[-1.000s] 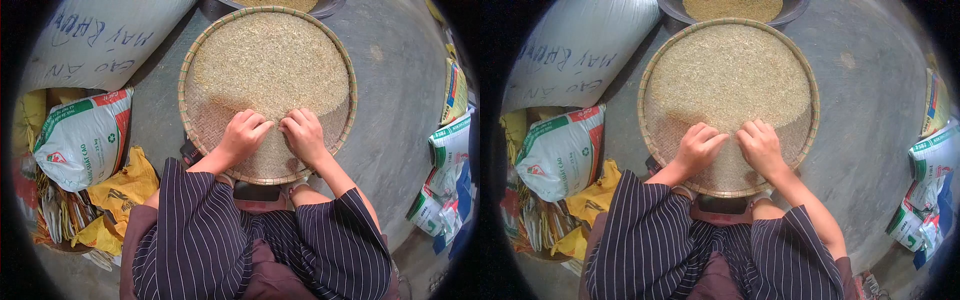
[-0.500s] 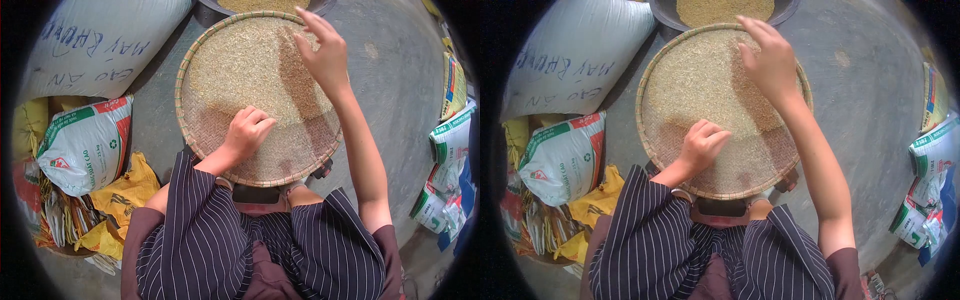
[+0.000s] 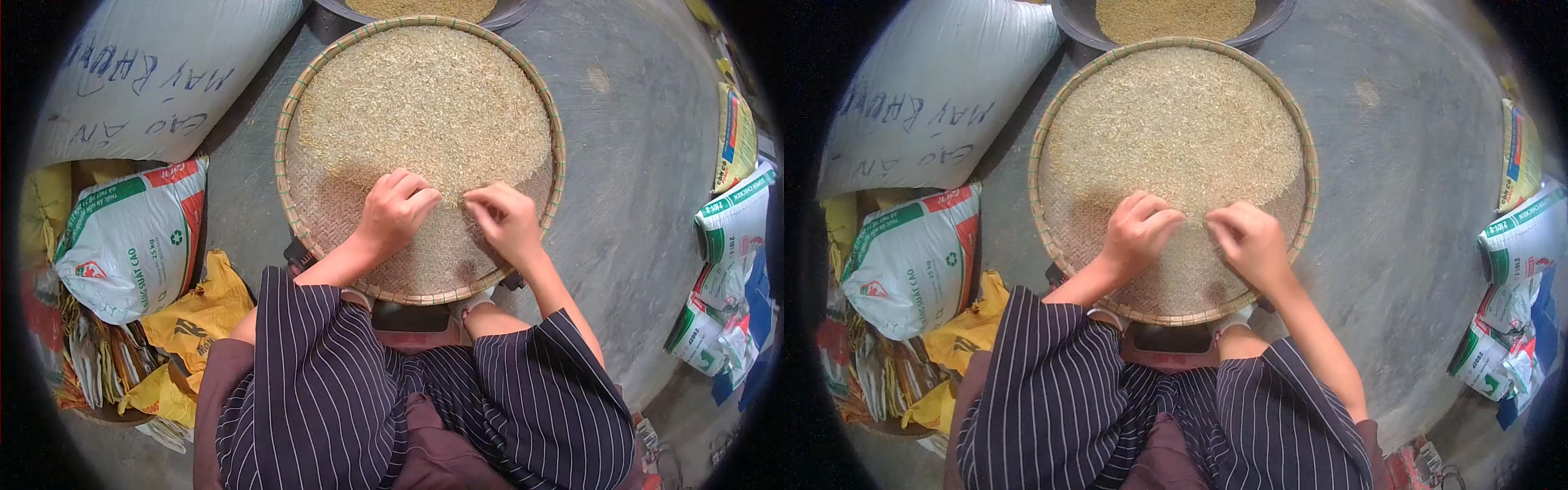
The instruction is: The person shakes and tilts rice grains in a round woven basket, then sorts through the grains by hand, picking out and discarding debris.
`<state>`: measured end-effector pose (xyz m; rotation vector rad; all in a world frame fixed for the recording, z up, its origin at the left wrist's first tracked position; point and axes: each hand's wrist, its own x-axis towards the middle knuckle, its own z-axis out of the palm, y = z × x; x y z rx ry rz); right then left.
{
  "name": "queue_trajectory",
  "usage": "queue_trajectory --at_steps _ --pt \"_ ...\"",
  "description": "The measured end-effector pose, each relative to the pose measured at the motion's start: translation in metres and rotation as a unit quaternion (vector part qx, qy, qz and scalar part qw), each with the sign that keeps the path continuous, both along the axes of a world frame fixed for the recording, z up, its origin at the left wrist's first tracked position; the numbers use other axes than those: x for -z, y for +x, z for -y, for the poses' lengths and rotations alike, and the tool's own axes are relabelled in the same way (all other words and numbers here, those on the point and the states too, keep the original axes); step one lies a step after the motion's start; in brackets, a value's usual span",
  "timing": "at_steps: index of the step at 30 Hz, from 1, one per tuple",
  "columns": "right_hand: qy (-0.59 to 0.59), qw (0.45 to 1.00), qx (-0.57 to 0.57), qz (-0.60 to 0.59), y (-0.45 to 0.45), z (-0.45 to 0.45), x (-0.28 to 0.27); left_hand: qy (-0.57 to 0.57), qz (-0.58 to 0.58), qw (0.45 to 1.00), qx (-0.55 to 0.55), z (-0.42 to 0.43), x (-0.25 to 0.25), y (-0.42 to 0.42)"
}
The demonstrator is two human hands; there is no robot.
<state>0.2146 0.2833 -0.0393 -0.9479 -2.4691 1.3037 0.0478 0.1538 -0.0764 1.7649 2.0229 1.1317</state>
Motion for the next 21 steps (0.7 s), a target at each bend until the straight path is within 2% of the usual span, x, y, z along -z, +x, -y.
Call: queue_trajectory --at_steps 3,4,5,8,10,12,13,15,21 --pt "0.000 1.000 -0.019 0.020 0.005 0.012 0.009 -0.015 0.018 1.000 0.003 0.001 -0.007 0.001" --pt "0.042 0.999 -0.018 0.018 0.004 0.015 0.011 -0.015 0.019 1.000 0.003 0.000 -0.010 -0.002" --pt "0.083 0.996 -0.018 0.016 0.004 0.017 0.014 -0.052 0.050 0.997 0.001 -0.001 -0.012 -0.006" --pt "0.088 0.996 -0.020 0.025 0.001 0.018 0.018 -0.134 0.144 0.979 -0.048 -0.036 -0.036 -0.047" --pt "0.086 0.996 -0.017 0.032 -0.002 0.018 0.017 0.002 0.172 0.977 -0.124 -0.072 -0.044 -0.077" --pt "0.078 0.997 0.006 0.022 -0.002 0.019 0.020 0.069 0.058 0.986 -0.137 -0.094 -0.058 -0.100" --pt "0.080 0.997 0.008 0.021 -0.003 0.018 0.020 0.071 0.058 0.987 -0.135 -0.094 -0.059 -0.101" --pt "0.081 0.997 0.009 0.014 -0.002 0.018 0.021 0.040 -0.037 0.987 -0.148 -0.086 -0.054 -0.095" --pt "0.113 0.993 -0.033 0.010 -0.003 0.012 0.021 0.023 -0.024 0.998 -0.059 -0.038 -0.036 -0.048"
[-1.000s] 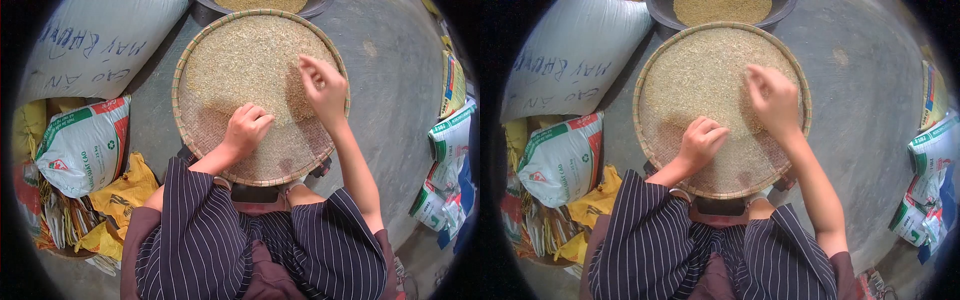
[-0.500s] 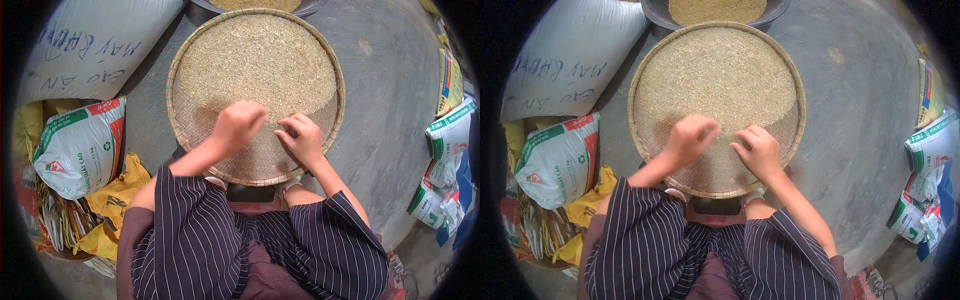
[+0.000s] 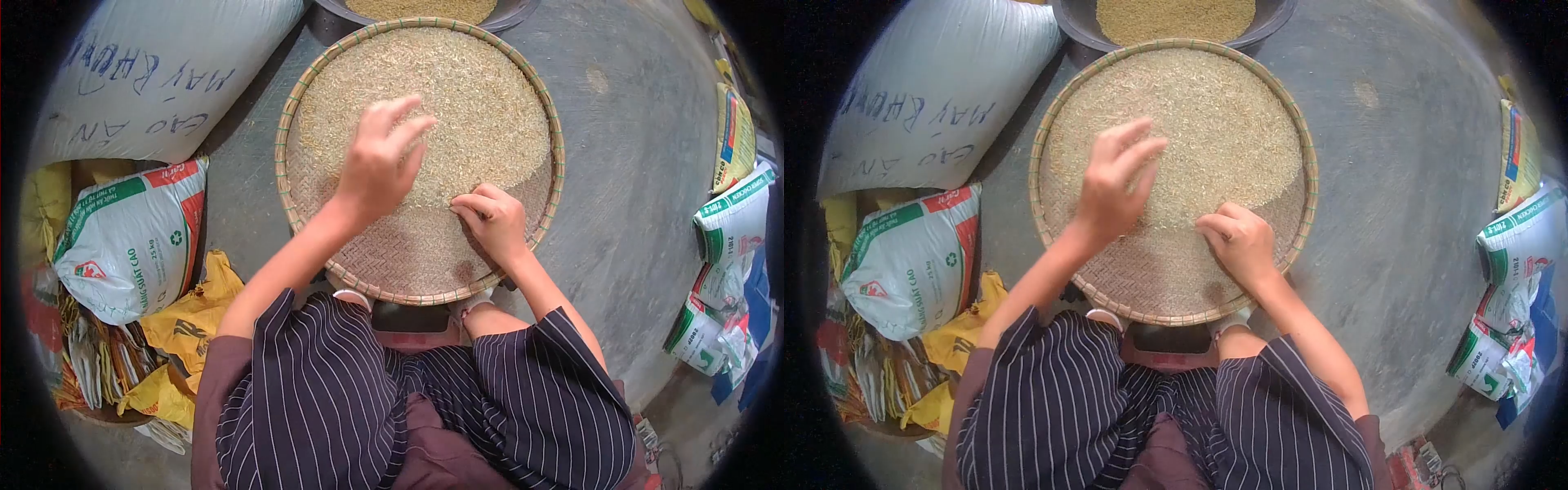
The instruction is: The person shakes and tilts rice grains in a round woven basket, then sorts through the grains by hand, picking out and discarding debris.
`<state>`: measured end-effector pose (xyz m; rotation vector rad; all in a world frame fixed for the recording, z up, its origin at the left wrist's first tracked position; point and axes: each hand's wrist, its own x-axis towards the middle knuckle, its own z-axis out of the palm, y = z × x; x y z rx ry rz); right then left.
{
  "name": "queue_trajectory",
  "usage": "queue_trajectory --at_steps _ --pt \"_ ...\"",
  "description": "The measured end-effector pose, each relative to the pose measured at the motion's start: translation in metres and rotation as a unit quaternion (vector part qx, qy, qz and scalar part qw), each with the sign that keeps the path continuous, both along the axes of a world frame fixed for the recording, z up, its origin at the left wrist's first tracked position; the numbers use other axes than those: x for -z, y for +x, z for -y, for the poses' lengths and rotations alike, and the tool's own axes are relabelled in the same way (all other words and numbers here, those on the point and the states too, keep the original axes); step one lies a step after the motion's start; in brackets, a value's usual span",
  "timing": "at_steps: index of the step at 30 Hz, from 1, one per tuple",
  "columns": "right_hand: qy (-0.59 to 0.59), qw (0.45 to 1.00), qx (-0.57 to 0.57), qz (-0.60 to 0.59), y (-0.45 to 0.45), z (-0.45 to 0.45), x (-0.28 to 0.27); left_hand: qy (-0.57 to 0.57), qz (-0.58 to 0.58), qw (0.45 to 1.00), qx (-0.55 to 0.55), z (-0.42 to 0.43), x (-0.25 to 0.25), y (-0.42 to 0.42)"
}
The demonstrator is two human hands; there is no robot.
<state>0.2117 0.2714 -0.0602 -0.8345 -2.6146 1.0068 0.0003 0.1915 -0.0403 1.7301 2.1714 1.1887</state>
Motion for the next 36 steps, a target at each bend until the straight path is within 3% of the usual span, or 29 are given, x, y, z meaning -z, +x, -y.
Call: queue_trajectory --at_steps 10,13,15,17,18,20,21,29,36 --pt "0.025 0.999 -0.038 -0.006 -0.004 -0.008 -0.005 -0.034 0.014 0.997 0.064 0.036 0.022 0.042" --pt "-0.136 0.989 0.018 -0.055 -0.020 -0.036 -0.021 -0.038 0.019 0.997 0.059 0.037 0.026 0.052" --pt "-0.150 0.978 0.103 -0.098 -0.047 -0.062 -0.033 -0.049 0.021 0.997 0.064 0.036 0.027 0.057" --pt "-0.099 0.945 0.123 -0.285 -0.089 -0.079 -0.053 -0.057 0.021 0.996 0.058 0.032 0.026 0.058" --pt "-0.098 0.945 0.123 -0.287 -0.094 -0.087 -0.056 -0.056 0.020 0.996 0.059 0.032 0.026 0.059" --pt "0.081 0.965 0.082 -0.234 -0.101 -0.096 -0.058 -0.084 0.016 0.995 0.058 0.032 0.029 0.060" --pt "0.082 0.965 0.083 -0.236 -0.098 -0.095 -0.058 -0.083 0.014 0.995 0.059 0.032 0.030 0.060" --pt "-0.142 0.980 0.121 -0.070 -0.020 -0.047 -0.031 -0.084 0.020 0.995 0.039 0.028 0.029 0.063" --pt "-0.168 0.974 0.142 -0.051 0.004 -0.026 -0.026 -0.099 0.005 0.994 0.041 0.027 0.029 0.064"
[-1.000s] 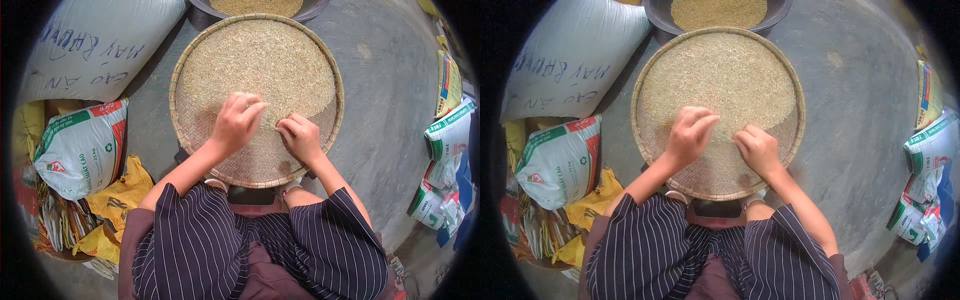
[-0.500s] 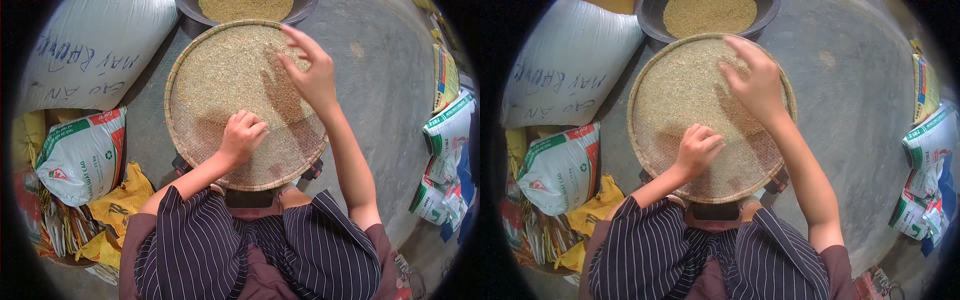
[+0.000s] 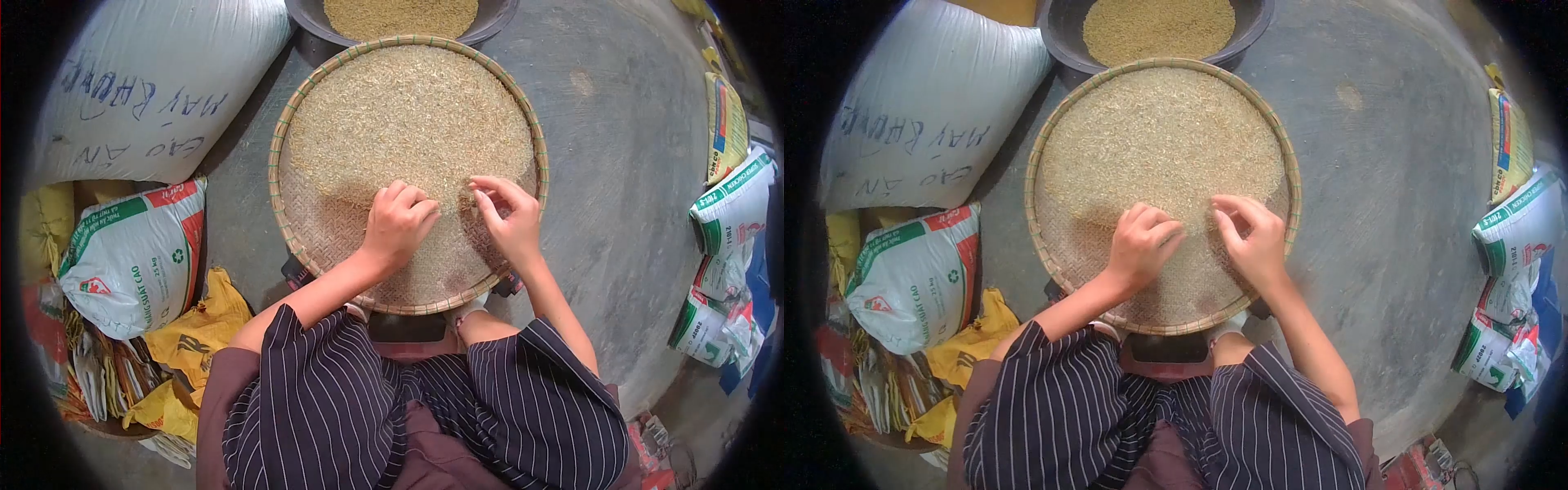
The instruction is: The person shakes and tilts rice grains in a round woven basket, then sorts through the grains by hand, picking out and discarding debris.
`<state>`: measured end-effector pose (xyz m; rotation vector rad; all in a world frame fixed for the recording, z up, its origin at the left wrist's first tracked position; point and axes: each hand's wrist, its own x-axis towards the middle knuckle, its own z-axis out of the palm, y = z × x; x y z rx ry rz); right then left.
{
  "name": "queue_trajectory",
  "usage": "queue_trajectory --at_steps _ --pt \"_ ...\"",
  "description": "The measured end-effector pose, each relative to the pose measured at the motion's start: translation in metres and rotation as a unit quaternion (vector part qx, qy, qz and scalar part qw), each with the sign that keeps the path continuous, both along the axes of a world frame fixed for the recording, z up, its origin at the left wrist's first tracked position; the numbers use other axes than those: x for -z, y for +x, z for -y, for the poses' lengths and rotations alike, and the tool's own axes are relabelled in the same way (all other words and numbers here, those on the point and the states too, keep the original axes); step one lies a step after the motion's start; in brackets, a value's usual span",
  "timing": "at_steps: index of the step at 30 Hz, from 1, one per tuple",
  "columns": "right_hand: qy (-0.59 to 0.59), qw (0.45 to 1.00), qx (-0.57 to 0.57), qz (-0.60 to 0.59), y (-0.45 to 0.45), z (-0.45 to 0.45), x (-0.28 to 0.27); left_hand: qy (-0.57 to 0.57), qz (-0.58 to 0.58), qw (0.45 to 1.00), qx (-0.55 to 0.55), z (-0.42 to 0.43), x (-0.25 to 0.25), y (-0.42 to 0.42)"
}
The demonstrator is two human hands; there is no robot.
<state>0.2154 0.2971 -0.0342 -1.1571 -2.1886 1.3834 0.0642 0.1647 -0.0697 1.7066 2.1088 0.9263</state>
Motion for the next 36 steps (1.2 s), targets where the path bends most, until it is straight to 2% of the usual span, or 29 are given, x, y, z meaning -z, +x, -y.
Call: queue_trajectory --at_steps 11,20,23,26,29,36 --pt "0.029 0.999 -0.014 -0.017 -0.003 0.004 0.003 0.019 -0.033 0.998 0.041 -0.001 0.003 -0.003" --pt "0.047 0.997 -0.057 0.021 0.001 0.011 0.004 0.019 -0.041 0.994 0.095 -0.003 0.006 -0.009" --pt "0.099 0.988 -0.113 0.021 0.001 0.018 0.010 0.000 -0.051 0.993 0.109 -0.001 0.004 -0.009" --pt "0.146 0.981 -0.122 0.028 -0.003 0.025 0.014 -0.008 -0.083 0.989 0.123 0.000 0.005 -0.009" --pt "0.188 0.974 -0.116 0.040 -0.006 0.029 0.017 -0.007 -0.068 0.990 0.120 0.001 0.005 -0.009" --pt "0.200 0.972 -0.109 0.047 -0.009 0.032 0.018 -0.018 -0.063 0.992 0.108 -0.001 0.000 -0.007"
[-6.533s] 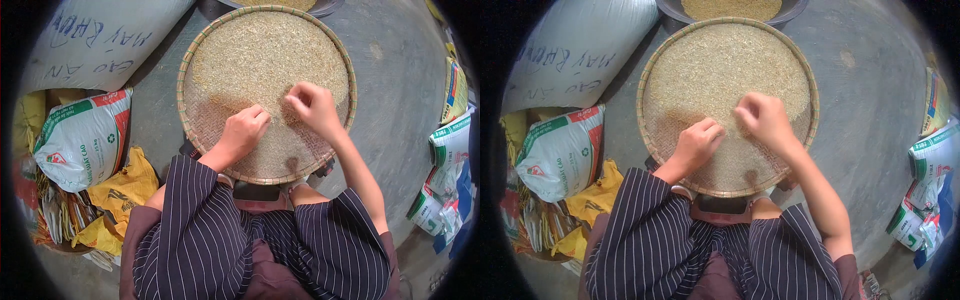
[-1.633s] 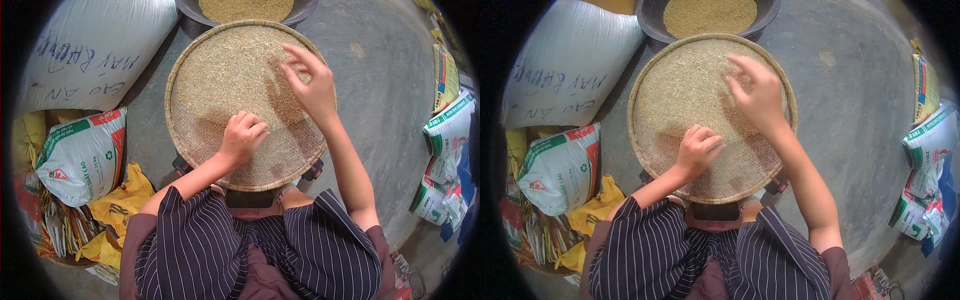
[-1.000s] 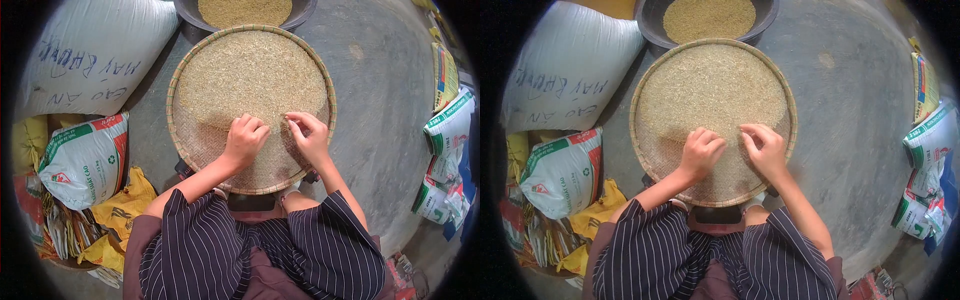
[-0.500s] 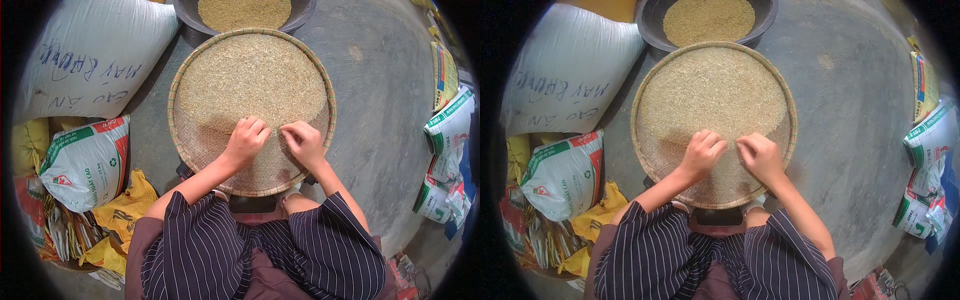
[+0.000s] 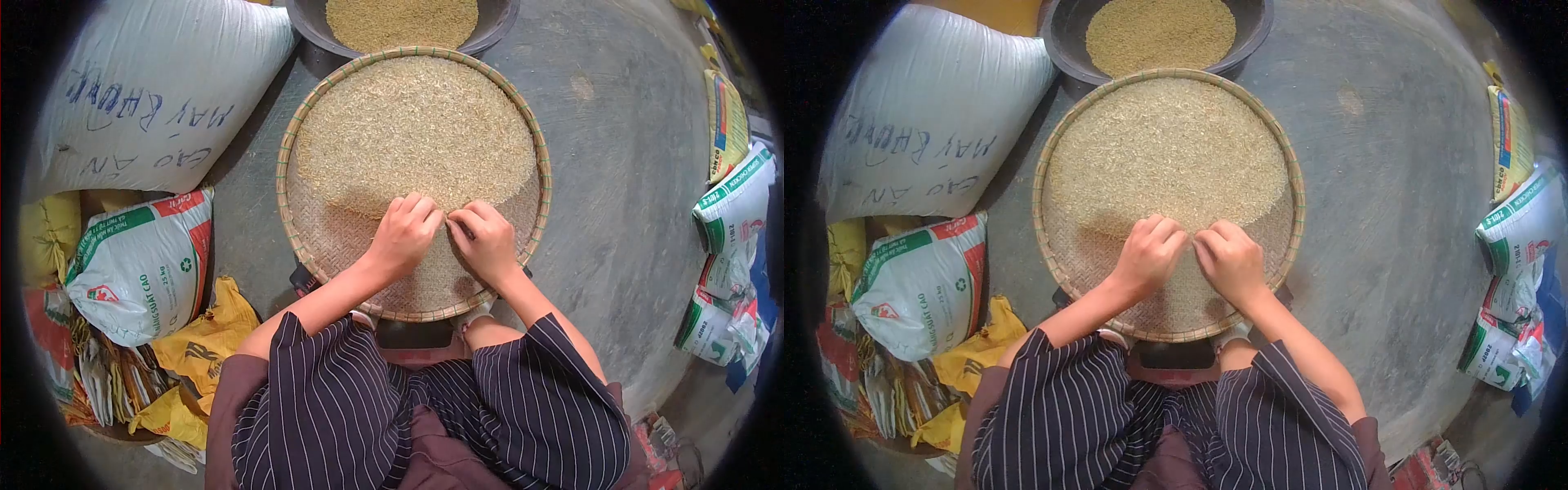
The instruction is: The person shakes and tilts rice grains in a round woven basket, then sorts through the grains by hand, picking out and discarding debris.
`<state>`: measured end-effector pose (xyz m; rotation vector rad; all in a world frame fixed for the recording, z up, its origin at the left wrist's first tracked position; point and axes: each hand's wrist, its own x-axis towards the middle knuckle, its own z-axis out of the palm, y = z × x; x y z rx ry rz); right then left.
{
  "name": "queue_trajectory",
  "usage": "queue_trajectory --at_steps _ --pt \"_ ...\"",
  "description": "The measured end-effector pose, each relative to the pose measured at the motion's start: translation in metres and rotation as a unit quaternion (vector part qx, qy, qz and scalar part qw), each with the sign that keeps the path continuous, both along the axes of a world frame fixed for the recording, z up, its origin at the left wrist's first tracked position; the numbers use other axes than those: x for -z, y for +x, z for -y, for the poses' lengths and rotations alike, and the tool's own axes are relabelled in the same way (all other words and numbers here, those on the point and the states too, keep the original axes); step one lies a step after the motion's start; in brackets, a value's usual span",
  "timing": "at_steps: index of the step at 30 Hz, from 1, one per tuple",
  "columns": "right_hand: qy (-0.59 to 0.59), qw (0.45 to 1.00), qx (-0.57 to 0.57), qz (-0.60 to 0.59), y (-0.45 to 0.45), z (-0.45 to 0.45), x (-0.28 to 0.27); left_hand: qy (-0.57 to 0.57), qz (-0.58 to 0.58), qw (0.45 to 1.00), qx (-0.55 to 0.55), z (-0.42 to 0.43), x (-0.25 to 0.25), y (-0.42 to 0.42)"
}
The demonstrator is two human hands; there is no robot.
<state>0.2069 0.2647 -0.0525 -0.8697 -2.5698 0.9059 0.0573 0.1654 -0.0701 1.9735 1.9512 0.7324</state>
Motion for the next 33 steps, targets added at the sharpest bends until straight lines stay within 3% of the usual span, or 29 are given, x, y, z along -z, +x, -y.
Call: queue_trajectory --at_steps 6,9,11,12,14,17,19,21,22,24,28,31,33 --pt "-0.021 1.000 0.016 -0.016 -0.001 0.000 0.000 0.006 0.133 0.988 -0.083 -0.003 -0.010 -0.005" --pt "-0.104 0.994 0.042 -0.007 0.002 -0.006 -0.004 -0.058 0.216 0.967 -0.118 -0.004 -0.024 -0.016" --pt "-0.140 0.990 0.003 0.029 0.002 -0.020 -0.005 -0.182 0.370 0.885 -0.215 -0.009 -0.040 -0.024" --pt "-0.140 0.990 0.003 0.029 -0.003 -0.029 -0.011 -0.182 0.369 0.886 -0.214 -0.009 -0.036 -0.029" --pt "-0.246 0.966 -0.012 0.074 -0.022 -0.056 -0.028 -0.179 0.507 0.815 -0.216 -0.011 -0.024 -0.045" --pt "-0.157 0.984 0.034 -0.076 -0.072 -0.099 -0.039 -0.222 0.597 0.733 -0.238 -0.037 -0.049 -0.084" --pt "-0.134 0.980 0.065 -0.134 -0.103 -0.115 -0.052 -0.097 0.638 0.711 -0.278 -0.066 -0.057 -0.105" --pt "-0.089 0.954 0.070 -0.279 -0.120 -0.123 -0.058 0.057 0.505 0.818 -0.271 -0.098 -0.051 -0.127" --pt "-0.088 0.953 0.070 -0.282 -0.117 -0.121 -0.058 0.058 0.502 0.820 -0.269 -0.109 -0.050 -0.136" --pt "-0.119 0.985 0.010 -0.121 -0.094 -0.108 -0.055 0.059 0.209 0.932 -0.292 -0.121 -0.047 -0.149" --pt "-0.162 0.984 -0.076 -0.017 -0.045 -0.061 -0.030 0.057 0.105 0.961 -0.250 -0.122 -0.045 -0.152" --pt "-0.128 0.990 -0.048 -0.026 -0.033 -0.027 -0.011 0.085 0.068 0.950 -0.294 -0.109 -0.040 -0.137" --pt "-0.090 0.995 -0.028 -0.033 -0.033 -0.016 0.000 0.131 0.017 0.965 -0.226 -0.094 -0.031 -0.126"
